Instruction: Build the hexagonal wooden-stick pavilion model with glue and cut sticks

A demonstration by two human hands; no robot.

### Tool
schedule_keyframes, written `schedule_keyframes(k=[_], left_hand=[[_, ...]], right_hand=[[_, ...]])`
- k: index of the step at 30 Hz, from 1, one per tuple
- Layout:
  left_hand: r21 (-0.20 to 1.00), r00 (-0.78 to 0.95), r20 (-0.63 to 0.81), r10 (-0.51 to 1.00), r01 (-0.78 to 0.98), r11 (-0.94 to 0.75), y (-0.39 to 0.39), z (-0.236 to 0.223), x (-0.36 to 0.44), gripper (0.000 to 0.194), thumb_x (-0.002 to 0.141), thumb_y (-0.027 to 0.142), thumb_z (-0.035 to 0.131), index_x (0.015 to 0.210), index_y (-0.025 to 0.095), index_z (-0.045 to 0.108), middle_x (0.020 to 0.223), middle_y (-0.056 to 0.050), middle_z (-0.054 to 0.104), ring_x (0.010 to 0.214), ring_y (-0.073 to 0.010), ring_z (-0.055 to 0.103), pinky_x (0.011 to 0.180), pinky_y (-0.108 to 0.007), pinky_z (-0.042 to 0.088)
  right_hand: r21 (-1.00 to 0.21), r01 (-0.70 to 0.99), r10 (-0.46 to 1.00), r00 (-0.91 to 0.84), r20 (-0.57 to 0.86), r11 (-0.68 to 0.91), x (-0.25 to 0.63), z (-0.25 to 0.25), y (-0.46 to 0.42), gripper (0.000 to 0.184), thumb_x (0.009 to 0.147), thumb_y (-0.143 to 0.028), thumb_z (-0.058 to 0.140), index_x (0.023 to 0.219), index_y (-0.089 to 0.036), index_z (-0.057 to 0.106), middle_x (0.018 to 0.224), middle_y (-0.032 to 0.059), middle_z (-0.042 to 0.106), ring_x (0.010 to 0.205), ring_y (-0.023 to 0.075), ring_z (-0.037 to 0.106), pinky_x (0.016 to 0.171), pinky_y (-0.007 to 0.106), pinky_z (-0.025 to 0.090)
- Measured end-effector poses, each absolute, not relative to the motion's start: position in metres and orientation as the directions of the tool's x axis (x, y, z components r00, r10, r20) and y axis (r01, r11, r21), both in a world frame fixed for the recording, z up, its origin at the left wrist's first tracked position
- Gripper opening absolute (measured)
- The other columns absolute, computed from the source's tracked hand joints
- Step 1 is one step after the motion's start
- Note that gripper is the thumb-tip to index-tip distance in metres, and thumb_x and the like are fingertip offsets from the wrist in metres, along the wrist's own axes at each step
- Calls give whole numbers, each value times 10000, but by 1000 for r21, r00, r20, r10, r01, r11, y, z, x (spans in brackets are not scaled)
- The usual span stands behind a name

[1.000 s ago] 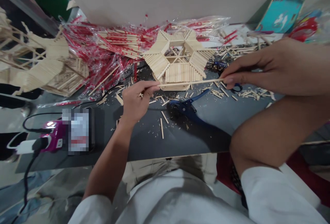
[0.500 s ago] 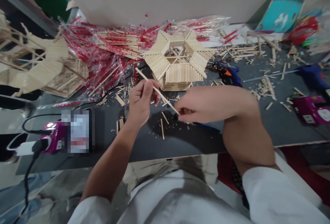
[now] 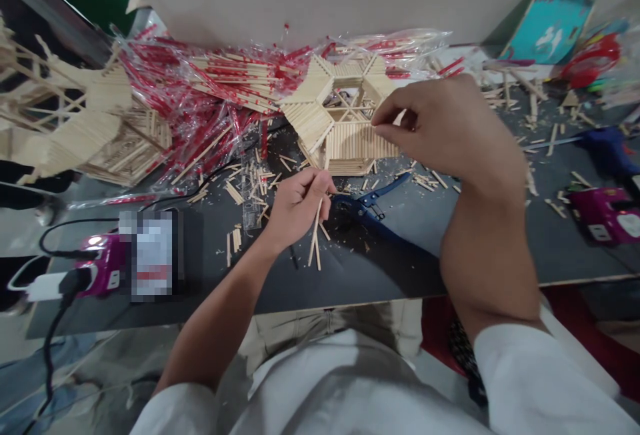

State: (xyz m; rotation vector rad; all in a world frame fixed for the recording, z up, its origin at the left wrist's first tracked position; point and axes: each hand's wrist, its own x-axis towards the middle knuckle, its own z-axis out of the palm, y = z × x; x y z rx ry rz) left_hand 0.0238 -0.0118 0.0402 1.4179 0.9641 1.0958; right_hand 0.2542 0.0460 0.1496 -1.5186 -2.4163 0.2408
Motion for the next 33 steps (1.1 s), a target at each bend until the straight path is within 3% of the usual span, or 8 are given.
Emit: schedule_keyframes(k=[4, 14, 23, 33], left_hand=[[994, 242, 93, 966, 27, -102, -10, 37, 23, 445, 1037, 603, 567, 859, 204, 652, 485, 46, 582, 397, -71, 510, 457, -205, 380], [991, 237, 99, 967, 66, -117, -9, 33, 23, 442, 1036, 601, 568, 868, 205, 670, 502, 38, 597, 410, -74, 527, 459, -204, 382], [991, 249, 108, 962, 52, -125, -8, 31, 24, 430, 1031, 593, 583, 859, 208, 667, 498, 47, 589, 410, -70, 522, 457, -205, 379], [993, 242, 95, 966, 48, -110, -7, 28, 22, 431, 1029, 597, 583, 871, 206, 671, 500, 43, 598, 407, -69, 516, 460, -200, 377]], right_hand=[[-298, 817, 868, -482, 119, 495, 246, 133, 57, 189, 942, -314, 602, 950, -258, 782, 951, 80, 787, 852, 283, 697, 820, 433, 511], [-279, 851, 895, -427, 129, 446, 238, 125, 58, 239, 1001, -382, 561, 957, -248, 754, 881, 115, 728, 874, 311, 661, 797, 428, 501], [-130, 873, 879, -449, 160, 470, 239, 111, 55, 254, 1015, -261, 449, 1110, -160, 662, 1073, 177, 680, 991, 345, 667, 850, 435, 505], [-90, 893, 897, -435, 70, 440, 241, 137, 50, 218, 982, -189, 447, 1096, -169, 632, 977, 165, 700, 905, 335, 670, 738, 398, 441]])
